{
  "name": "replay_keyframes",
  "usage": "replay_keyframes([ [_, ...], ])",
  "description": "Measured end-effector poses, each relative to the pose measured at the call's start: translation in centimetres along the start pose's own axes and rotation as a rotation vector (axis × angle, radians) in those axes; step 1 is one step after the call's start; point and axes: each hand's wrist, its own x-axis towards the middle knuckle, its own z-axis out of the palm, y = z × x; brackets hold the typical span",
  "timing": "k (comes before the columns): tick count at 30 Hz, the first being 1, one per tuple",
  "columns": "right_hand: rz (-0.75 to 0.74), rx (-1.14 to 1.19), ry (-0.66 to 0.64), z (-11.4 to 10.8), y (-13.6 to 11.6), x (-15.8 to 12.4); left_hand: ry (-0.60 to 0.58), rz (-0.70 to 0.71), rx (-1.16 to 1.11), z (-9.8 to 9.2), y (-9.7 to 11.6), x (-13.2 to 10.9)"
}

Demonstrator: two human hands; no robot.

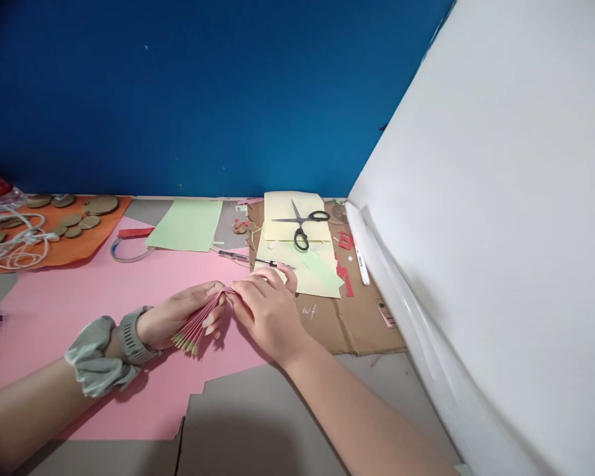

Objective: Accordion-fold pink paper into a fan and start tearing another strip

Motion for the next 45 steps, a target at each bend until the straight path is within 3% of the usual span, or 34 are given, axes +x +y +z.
replay_keyframes([
  [7,0.07,0.246,-0.113,0.2,-0.6,0.5,0.215,0.074,-0.105,-0.5,-0.4,0.5],
  [14,0.313,0.44,-0.234,-0.4,-1.5,0.0,0.365,0.099,-0.18,0.0,-0.6,0.9],
  [18,0.358,0.485,-0.28,-0.4,-1.8,-0.1,0.482,0.162,0.043,0.3,-0.9,0.8],
  [23,0.332,0.49,-0.276,-0.2,-2.3,-0.3,0.673,0.346,0.466,0.5,-0.6,0.5],
  [28,0.392,0.484,-0.259,0.0,-2.2,-0.2,0.621,0.311,0.53,0.5,-0.8,0.4],
  [31,0.395,0.408,-0.201,0.3,-1.6,0.1,0.508,0.26,0.539,0.5,-1.1,0.3],
  [41,0.055,0.03,-0.045,0.2,-1.0,0.1,0.151,0.116,0.434,-0.7,0.1,0.1],
  [45,-0.032,-0.033,-0.025,0.0,-0.8,0.0,0.107,0.071,0.364,-1.1,0.4,0.0],
])
